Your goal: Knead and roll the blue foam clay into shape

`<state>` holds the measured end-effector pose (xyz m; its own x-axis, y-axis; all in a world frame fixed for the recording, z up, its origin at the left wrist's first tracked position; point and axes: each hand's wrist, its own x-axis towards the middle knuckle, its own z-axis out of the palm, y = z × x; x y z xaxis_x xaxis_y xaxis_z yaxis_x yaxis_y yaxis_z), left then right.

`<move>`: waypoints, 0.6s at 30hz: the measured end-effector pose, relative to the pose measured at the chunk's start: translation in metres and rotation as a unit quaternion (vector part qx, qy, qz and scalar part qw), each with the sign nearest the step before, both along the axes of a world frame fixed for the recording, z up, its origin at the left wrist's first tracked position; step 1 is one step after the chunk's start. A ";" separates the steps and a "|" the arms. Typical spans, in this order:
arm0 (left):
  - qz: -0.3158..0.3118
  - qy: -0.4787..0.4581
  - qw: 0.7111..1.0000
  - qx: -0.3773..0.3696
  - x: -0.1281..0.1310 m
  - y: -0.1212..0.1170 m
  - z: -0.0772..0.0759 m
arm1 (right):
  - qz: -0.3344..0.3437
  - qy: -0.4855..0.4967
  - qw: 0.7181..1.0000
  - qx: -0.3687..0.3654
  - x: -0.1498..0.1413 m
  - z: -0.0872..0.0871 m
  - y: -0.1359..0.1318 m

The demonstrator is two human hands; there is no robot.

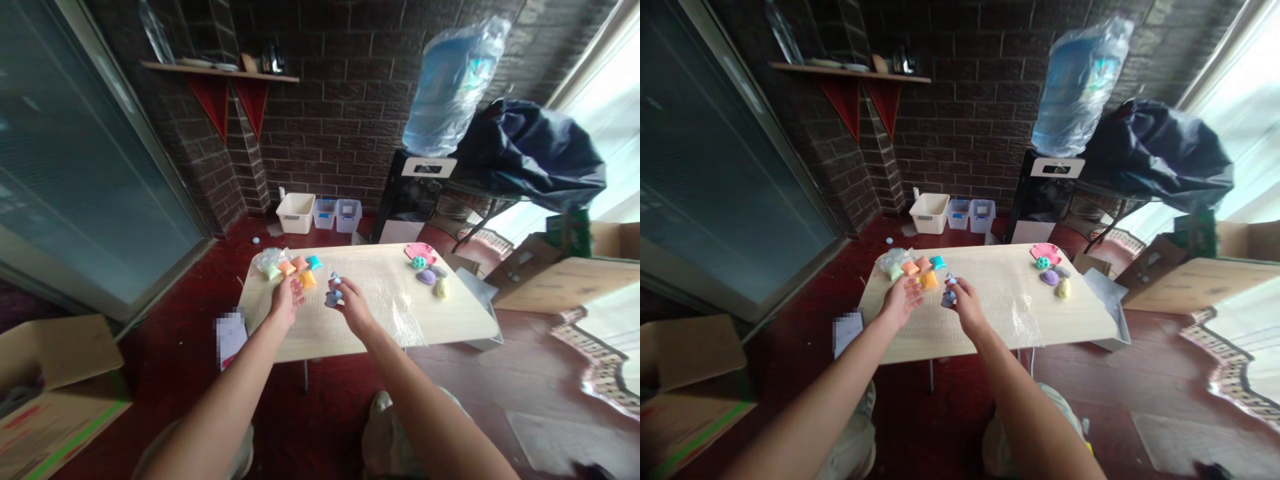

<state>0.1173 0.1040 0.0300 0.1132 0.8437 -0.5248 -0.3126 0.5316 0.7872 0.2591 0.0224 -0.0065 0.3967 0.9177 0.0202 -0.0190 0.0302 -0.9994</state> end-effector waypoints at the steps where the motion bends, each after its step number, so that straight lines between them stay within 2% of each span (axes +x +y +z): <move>1: -0.020 -0.012 0.999 -0.029 -0.001 -0.009 -0.008 | -0.006 0.027 1.000 0.007 -0.003 0.002 -0.001; 5: -0.069 -0.099 0.989 -0.086 0.017 -0.036 -0.032 | -0.001 0.067 0.998 0.010 -0.020 0.003 -0.004; 8: -0.038 -0.143 0.987 -0.063 0.034 -0.040 -0.034 | -0.007 0.049 0.999 0.008 -0.031 0.001 -0.001; 10: -0.004 -0.140 0.990 -0.030 0.042 -0.041 -0.030 | -0.018 0.053 0.998 0.008 -0.032 0.001 0.002; 14: 0.053 -0.066 0.994 0.071 0.043 -0.043 -0.017 | -0.062 0.117 0.991 0.004 -0.017 0.007 0.009; 18: 0.060 -0.013 0.985 0.164 0.035 -0.025 0.007 | -0.096 0.164 0.982 -0.001 -0.004 0.014 0.017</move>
<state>0.1526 0.0786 0.0373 0.0126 0.9755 -0.2199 -0.3800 0.2080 0.9013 0.2548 0.0391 0.0075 0.5469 0.8257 -0.1384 -0.3334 0.0632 -0.9407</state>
